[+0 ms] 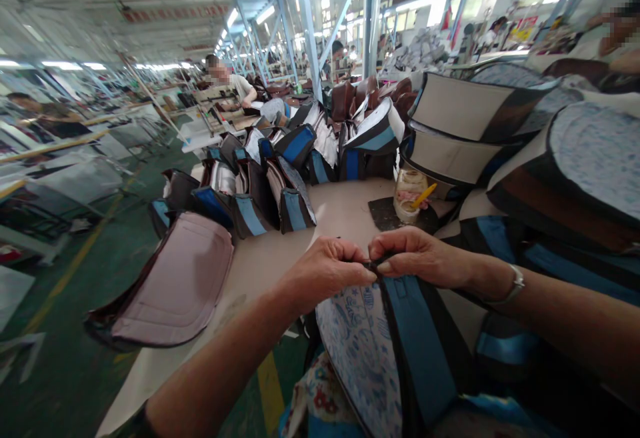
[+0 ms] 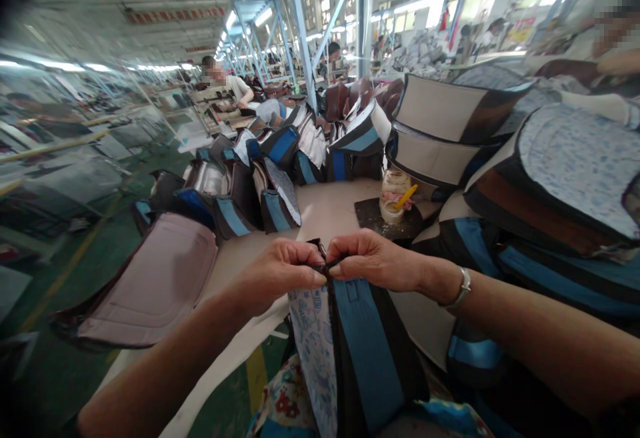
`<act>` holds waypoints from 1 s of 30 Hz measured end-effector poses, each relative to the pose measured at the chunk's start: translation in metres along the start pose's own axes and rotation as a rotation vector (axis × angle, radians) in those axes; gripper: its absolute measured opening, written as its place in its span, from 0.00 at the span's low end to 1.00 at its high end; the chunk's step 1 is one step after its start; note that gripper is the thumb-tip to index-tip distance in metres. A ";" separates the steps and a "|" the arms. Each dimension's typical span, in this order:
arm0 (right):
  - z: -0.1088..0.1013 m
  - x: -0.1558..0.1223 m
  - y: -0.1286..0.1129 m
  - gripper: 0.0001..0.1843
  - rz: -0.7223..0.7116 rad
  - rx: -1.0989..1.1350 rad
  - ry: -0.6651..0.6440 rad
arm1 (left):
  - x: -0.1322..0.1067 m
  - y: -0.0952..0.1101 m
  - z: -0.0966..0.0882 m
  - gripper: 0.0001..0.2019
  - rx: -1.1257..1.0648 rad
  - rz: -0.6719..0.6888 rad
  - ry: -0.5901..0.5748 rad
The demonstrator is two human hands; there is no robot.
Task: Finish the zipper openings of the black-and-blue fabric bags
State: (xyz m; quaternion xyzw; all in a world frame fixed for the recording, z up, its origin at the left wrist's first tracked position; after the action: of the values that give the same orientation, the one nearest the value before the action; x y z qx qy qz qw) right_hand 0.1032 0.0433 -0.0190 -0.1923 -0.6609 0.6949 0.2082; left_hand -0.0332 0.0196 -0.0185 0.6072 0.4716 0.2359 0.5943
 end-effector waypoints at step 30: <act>0.006 -0.023 -0.038 0.05 -0.507 -0.738 0.092 | 0.001 0.023 -0.002 0.25 0.303 0.177 -0.048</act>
State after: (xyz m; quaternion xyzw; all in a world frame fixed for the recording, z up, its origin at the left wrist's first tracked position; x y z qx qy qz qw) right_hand 0.1206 0.0269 0.0193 -0.1164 -0.8809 0.3305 0.3183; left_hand -0.0277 0.0248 0.0036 0.7344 0.4322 0.1987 0.4842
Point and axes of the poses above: each hand's wrist, its own x-axis towards the middle knuckle, its own z-axis out of the palm, y = z × x, the point moved 6 cm from there along x, towards the middle knuckle, and after that the axes turned 3 degrees about x, right-handed, at the moved point
